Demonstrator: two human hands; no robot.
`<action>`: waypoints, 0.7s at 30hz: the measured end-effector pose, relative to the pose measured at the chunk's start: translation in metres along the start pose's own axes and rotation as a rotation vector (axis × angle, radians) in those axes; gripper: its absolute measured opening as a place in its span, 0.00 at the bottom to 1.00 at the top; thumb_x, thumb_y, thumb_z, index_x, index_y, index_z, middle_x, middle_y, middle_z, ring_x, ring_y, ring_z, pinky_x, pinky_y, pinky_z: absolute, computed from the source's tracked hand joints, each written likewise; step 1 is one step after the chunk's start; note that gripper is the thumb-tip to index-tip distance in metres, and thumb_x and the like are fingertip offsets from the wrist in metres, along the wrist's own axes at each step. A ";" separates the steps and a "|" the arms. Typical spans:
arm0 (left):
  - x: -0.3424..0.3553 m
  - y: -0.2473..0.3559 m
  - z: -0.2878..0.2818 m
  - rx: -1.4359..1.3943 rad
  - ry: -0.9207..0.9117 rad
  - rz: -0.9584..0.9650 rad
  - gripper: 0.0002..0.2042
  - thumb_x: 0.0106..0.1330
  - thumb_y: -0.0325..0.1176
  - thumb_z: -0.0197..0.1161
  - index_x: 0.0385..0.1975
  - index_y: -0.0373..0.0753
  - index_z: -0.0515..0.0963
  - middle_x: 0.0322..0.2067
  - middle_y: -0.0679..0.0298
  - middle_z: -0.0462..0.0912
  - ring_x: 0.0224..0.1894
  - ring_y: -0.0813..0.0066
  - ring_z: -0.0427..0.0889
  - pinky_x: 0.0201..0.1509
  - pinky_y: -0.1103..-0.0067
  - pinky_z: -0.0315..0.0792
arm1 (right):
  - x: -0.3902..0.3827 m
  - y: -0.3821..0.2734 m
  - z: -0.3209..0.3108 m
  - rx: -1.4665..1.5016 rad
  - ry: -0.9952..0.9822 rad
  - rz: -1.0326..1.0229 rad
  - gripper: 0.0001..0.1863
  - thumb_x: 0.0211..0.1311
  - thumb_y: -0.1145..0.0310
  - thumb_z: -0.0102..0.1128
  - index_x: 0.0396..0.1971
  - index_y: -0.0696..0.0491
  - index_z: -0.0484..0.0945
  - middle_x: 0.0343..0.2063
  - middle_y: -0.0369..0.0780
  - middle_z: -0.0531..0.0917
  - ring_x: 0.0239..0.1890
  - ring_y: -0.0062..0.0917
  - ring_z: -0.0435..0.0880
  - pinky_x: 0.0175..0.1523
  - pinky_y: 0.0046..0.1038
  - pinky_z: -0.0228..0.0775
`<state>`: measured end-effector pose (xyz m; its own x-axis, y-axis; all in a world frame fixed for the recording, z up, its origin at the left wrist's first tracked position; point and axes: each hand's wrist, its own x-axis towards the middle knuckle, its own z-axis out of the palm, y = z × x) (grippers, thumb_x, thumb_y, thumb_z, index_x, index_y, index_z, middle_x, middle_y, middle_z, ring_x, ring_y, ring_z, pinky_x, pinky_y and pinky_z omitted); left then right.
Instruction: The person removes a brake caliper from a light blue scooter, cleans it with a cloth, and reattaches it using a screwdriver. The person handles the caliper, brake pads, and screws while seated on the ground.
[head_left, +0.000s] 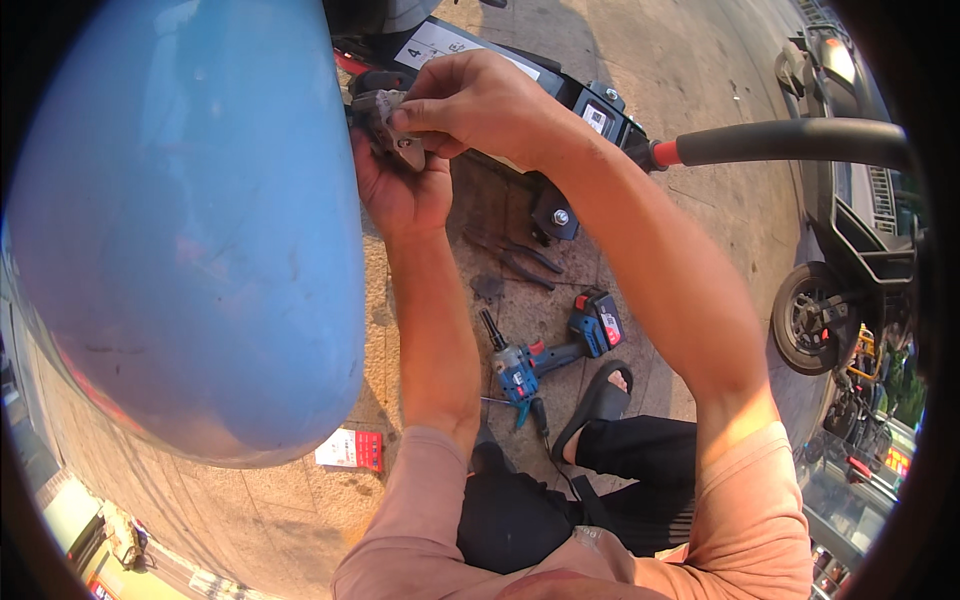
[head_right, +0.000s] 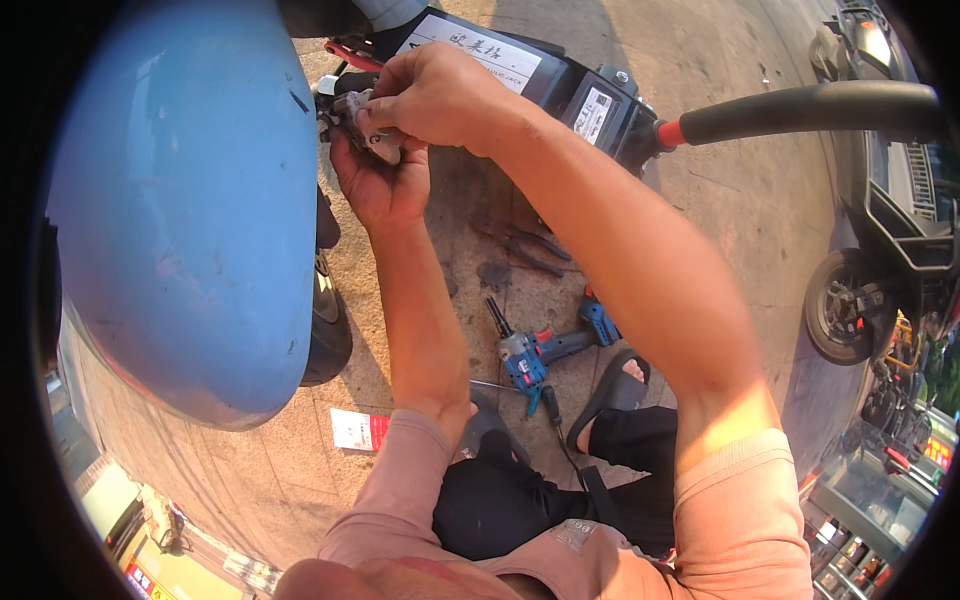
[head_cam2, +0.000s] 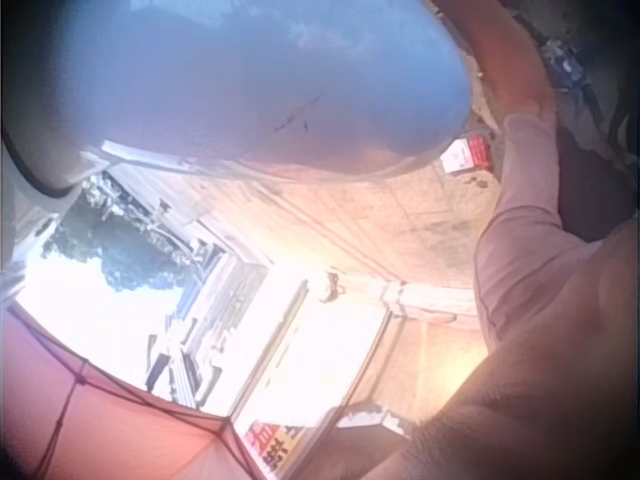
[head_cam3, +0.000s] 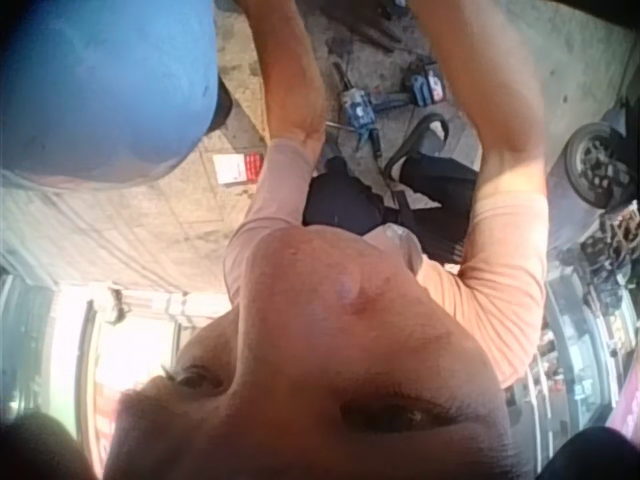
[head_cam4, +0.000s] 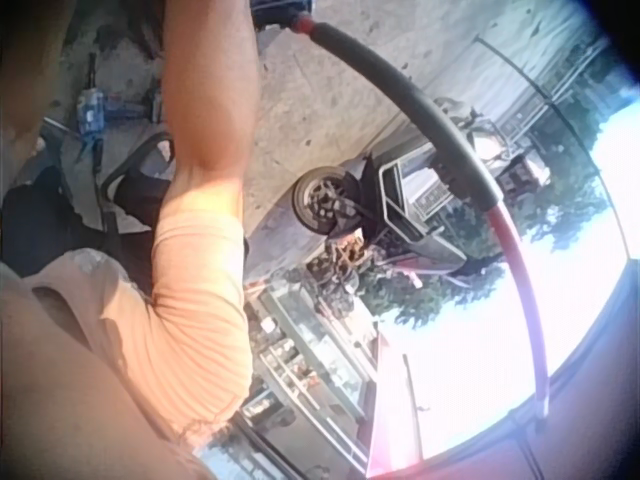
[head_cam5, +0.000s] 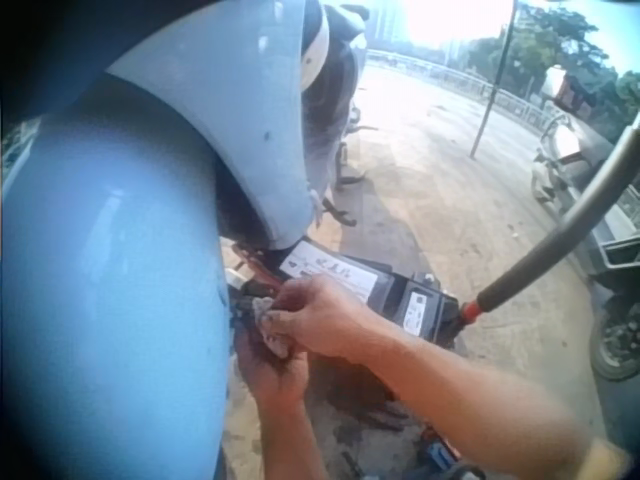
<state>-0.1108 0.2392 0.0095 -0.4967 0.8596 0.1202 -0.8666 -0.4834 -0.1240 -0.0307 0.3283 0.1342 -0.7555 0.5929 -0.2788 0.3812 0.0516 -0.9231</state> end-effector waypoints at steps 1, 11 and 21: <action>0.001 0.000 0.000 -0.021 0.018 -0.005 0.18 0.69 0.43 0.62 0.54 0.42 0.78 0.53 0.65 0.83 0.59 0.65 0.78 0.62 0.62 0.71 | 0.000 0.002 0.003 -0.012 -0.023 -0.067 0.12 0.56 0.67 0.72 0.33 0.60 0.84 0.27 0.40 0.87 0.29 0.21 0.85 0.37 0.25 0.77; 0.002 -0.003 0.007 0.266 0.256 0.184 0.17 0.71 0.44 0.59 0.53 0.42 0.78 0.52 0.64 0.83 0.53 0.67 0.80 0.57 0.66 0.72 | 0.006 0.009 0.003 0.134 0.005 0.050 0.13 0.59 0.66 0.72 0.37 0.59 0.83 0.29 0.40 0.86 0.28 0.21 0.85 0.34 0.22 0.80; -0.001 -0.010 0.000 0.285 0.182 0.180 0.20 0.74 0.50 0.57 0.53 0.41 0.78 0.50 0.66 0.83 0.49 0.73 0.79 0.51 0.74 0.73 | -0.001 0.011 0.003 0.185 -0.019 0.070 0.14 0.58 0.64 0.74 0.36 0.58 0.83 0.28 0.38 0.86 0.31 0.22 0.85 0.38 0.24 0.80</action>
<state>-0.1017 0.2428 0.0103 -0.6478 0.7596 -0.0583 -0.7575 -0.6342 0.1548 -0.0273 0.3261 0.1232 -0.7410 0.5746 -0.3476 0.3304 -0.1388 -0.9336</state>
